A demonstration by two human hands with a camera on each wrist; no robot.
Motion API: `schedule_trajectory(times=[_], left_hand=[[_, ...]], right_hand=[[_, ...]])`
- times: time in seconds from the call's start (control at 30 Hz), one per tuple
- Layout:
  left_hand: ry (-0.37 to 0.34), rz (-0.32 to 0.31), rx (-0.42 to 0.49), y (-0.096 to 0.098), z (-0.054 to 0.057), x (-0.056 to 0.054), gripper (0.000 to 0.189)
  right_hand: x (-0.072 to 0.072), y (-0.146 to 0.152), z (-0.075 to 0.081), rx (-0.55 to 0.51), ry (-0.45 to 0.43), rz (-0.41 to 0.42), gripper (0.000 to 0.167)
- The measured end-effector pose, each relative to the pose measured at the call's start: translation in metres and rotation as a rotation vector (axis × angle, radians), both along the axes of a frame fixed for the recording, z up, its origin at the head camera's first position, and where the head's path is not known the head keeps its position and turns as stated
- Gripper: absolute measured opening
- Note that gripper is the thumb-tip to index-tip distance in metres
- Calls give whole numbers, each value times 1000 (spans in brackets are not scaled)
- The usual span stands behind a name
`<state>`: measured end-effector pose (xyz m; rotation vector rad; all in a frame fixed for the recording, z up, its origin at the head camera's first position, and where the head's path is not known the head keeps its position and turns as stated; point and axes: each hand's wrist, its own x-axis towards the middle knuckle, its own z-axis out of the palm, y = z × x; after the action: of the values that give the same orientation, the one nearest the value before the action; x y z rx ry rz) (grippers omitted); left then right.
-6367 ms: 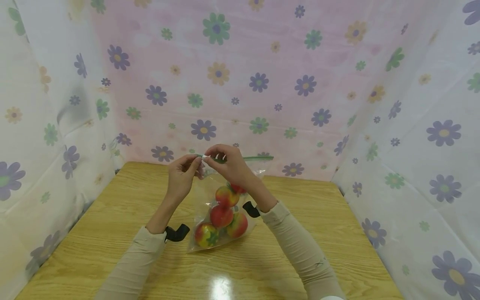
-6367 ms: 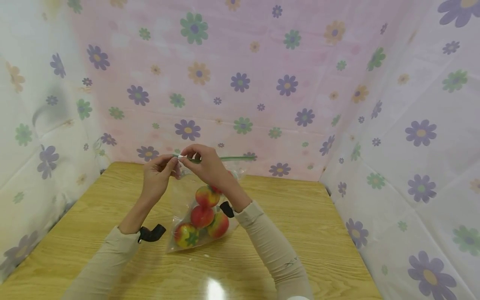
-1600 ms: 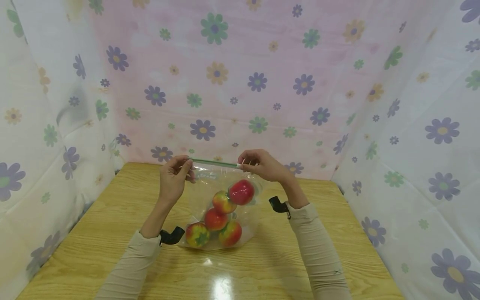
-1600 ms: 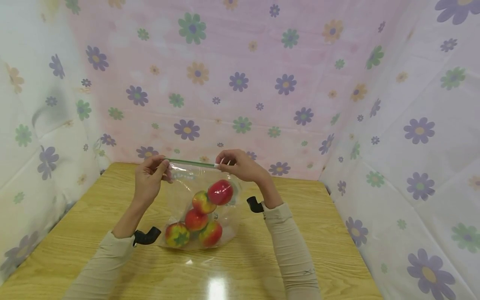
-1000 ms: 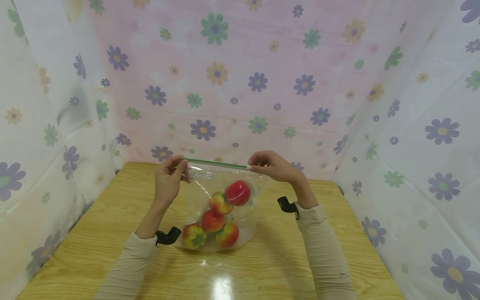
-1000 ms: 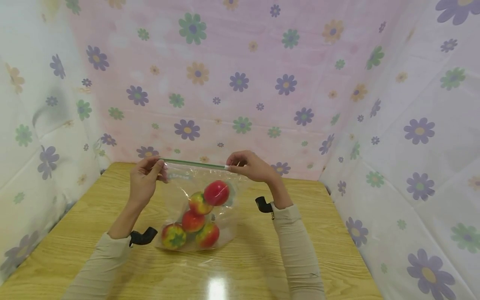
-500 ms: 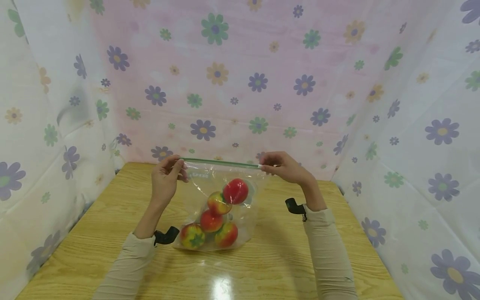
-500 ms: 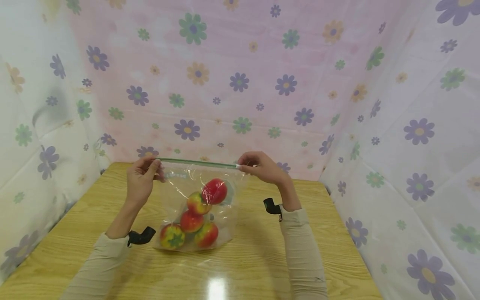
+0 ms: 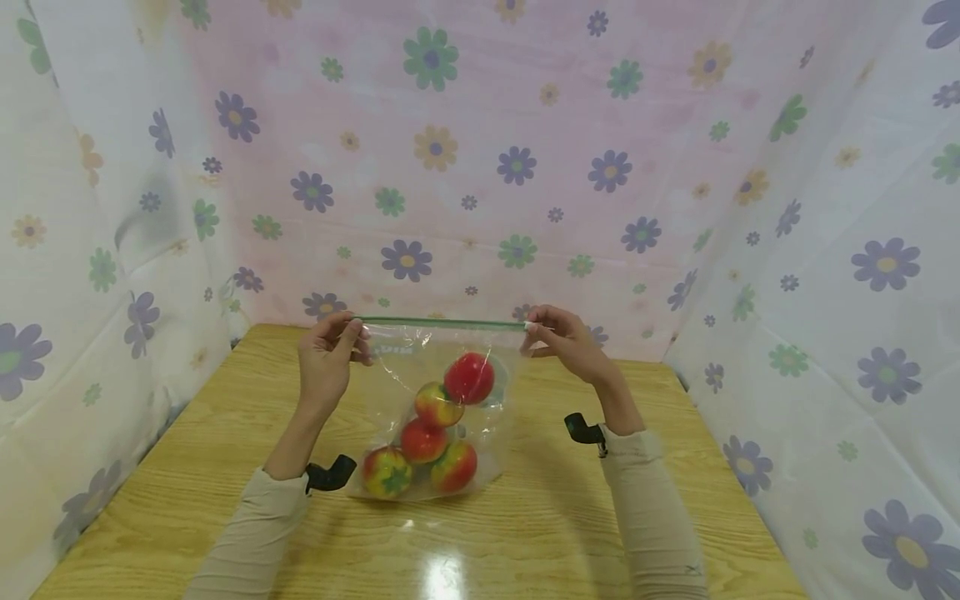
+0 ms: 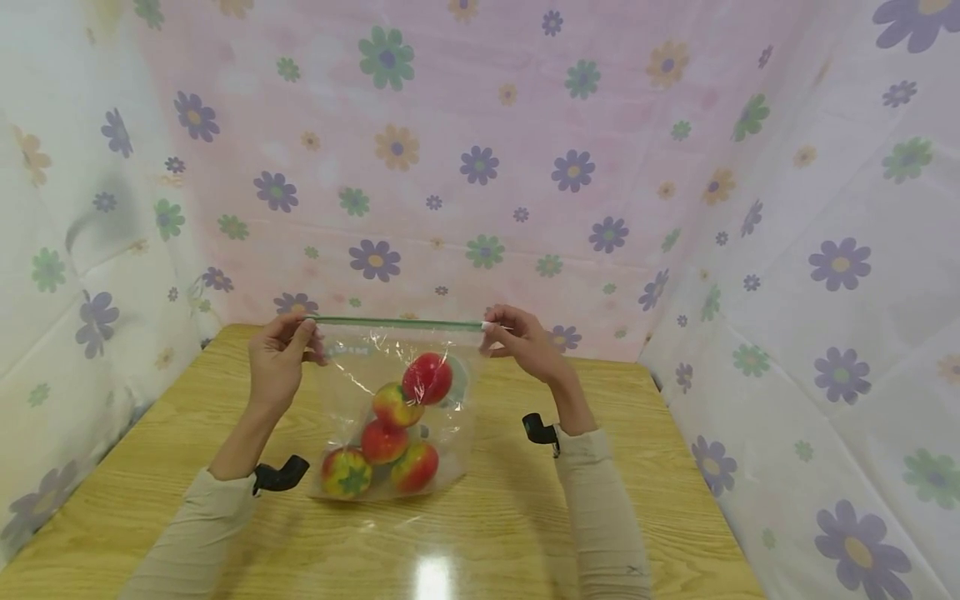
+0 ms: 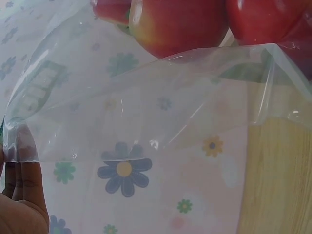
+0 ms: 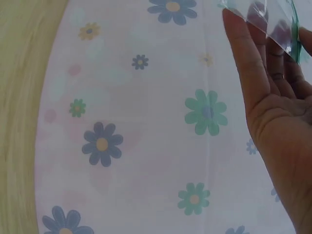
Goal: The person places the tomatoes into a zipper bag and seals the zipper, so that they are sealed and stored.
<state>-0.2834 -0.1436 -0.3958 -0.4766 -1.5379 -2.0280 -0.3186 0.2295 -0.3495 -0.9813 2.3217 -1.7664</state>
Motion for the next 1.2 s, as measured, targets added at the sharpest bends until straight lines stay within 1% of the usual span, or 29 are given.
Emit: schedule_trajectory(times=[0.1, 0.2, 0.37, 0.53, 0.73, 0.83, 0.93, 1.0, 1.07, 1.2], left_hand=[[7, -3, -2, 0, 0, 0, 25], [11, 0, 0, 0, -1, -1, 26], [19, 0, 15, 1, -2, -1, 26], [14, 5, 17, 3, -3, -2, 26], [19, 5, 5, 5, -2, -4, 26], [32, 2, 12, 6, -2, -7, 26], [43, -7, 24, 8, -2, -11, 25], [42, -7, 37, 10, -2, -13, 24], [26, -2, 43, 12, -2, -15, 24], [-42, 6, 42, 16, -4, -22, 23]], right_hand=[[2, -5, -4, -49, -3, -28, 24], [3, -8, -7, -74, 7, -59, 29], [2, -9, -10, -85, 57, -109, 27], [4, -8, -13, -102, 79, -140, 27], [7, -6, -15, -124, 75, -173, 27], [9, -5, -15, -158, 64, -186, 27], [10, -5, -15, -198, 46, -220, 28], [7, -6, -17, -213, 34, -247, 28], [3, -8, -21, -221, 12, -281, 27], [-8, -10, -31, -216, -33, -347, 25]])
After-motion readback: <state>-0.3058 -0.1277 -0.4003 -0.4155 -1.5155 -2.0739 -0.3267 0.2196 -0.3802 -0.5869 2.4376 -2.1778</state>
